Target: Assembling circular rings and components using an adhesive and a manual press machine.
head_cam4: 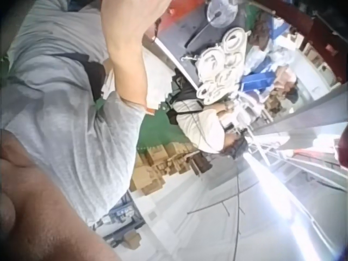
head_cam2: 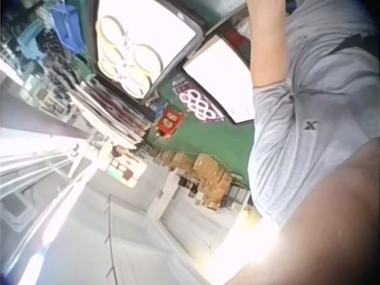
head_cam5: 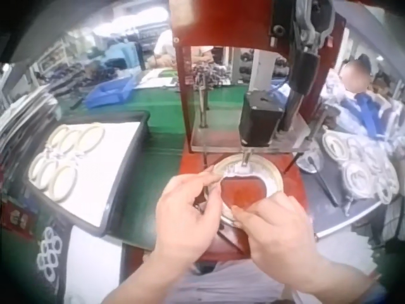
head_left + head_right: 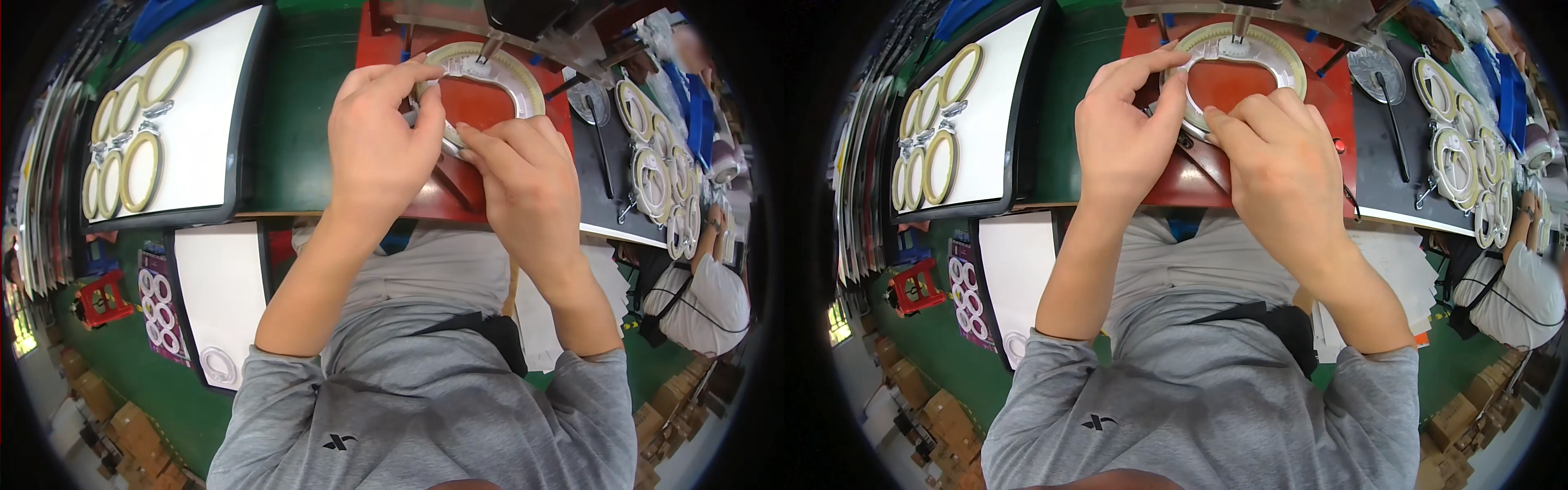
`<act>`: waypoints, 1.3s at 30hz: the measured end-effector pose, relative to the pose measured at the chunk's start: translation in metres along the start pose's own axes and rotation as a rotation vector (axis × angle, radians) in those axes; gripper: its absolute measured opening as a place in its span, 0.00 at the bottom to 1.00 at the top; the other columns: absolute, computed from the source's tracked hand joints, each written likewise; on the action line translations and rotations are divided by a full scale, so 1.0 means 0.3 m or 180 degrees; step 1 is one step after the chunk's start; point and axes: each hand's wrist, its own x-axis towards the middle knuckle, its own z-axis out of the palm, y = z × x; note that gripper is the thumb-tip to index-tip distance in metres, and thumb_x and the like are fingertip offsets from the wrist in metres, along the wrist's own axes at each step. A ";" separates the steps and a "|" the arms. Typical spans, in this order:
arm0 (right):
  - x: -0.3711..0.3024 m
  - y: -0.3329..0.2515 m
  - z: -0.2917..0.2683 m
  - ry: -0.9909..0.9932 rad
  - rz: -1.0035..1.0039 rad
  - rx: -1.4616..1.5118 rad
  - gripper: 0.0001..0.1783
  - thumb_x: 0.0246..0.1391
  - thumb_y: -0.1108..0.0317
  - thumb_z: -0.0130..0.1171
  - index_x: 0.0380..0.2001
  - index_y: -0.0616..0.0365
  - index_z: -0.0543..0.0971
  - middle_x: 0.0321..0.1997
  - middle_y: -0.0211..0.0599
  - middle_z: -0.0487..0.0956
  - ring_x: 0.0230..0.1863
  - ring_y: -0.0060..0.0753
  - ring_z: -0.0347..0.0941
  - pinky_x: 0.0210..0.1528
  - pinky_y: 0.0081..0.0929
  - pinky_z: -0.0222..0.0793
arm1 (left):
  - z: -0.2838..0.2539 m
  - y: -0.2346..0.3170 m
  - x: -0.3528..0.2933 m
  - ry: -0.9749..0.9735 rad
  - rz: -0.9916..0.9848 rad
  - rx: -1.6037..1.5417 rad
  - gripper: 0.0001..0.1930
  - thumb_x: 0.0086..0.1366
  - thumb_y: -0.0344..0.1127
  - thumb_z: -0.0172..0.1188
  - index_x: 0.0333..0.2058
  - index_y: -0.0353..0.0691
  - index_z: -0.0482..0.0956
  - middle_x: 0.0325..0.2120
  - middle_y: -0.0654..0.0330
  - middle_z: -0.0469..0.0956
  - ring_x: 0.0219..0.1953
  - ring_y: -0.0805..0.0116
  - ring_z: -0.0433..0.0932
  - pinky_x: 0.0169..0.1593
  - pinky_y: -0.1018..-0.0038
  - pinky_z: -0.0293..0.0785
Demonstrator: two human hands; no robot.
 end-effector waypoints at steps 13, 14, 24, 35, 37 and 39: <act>-0.006 0.018 0.028 0.0014 -0.0259 -0.0214 0.17 0.46 0.74 0.63 0.43 0.56 0.85 0.36 0.29 0.78 0.39 0.34 0.72 0.40 0.33 0.65 | 0.016 -0.055 0.035 0.0187 0.0824 0.0523 0.06 0.56 0.26 0.63 0.33 0.42 0.86 0.27 0.58 0.83 0.33 0.62 0.80 0.39 0.68 0.77; -0.006 0.018 0.025 -0.0013 -0.0266 -0.0193 0.17 0.47 0.73 0.64 0.43 0.56 0.85 0.37 0.29 0.78 0.39 0.35 0.72 0.40 0.33 0.65 | 0.017 -0.057 0.039 0.0282 0.0973 0.0403 0.06 0.54 0.26 0.62 0.29 0.42 0.85 0.23 0.59 0.82 0.35 0.58 0.80 0.40 0.64 0.76; 0.083 0.146 0.081 0.0458 -0.0010 -0.0270 0.24 0.61 0.63 0.62 0.56 0.67 0.76 0.54 0.55 0.78 0.55 0.56 0.74 0.59 0.43 0.68 | -0.006 -0.032 0.062 0.0195 0.1255 0.0635 0.03 0.52 0.25 0.62 0.26 0.40 0.81 0.22 0.58 0.81 0.33 0.58 0.79 0.41 0.65 0.75; 0.094 0.087 0.063 -0.0526 0.0760 -0.0284 0.31 0.69 0.54 0.54 0.62 0.71 0.68 0.70 0.61 0.66 0.71 0.58 0.61 0.70 0.39 0.59 | 0.002 -0.014 0.052 -0.0092 0.1428 0.1455 0.05 0.57 0.25 0.63 0.33 0.43 0.83 0.26 0.57 0.81 0.32 0.60 0.80 0.36 0.66 0.77; 0.094 0.102 0.060 -0.0551 0.0682 -0.0312 0.32 0.68 0.54 0.54 0.62 0.72 0.68 0.70 0.62 0.66 0.72 0.58 0.61 0.71 0.40 0.58 | -0.001 -0.015 0.052 -0.0170 0.1419 0.1496 0.05 0.58 0.26 0.63 0.33 0.42 0.83 0.26 0.57 0.81 0.33 0.59 0.80 0.37 0.66 0.77; 0.098 0.117 0.065 -0.0560 0.0554 -0.0253 0.33 0.68 0.53 0.53 0.62 0.74 0.68 0.70 0.64 0.64 0.72 0.59 0.59 0.72 0.40 0.56 | 0.004 -0.014 0.052 -0.0231 0.1433 0.1533 0.05 0.59 0.26 0.62 0.34 0.42 0.83 0.27 0.57 0.82 0.34 0.59 0.81 0.38 0.66 0.78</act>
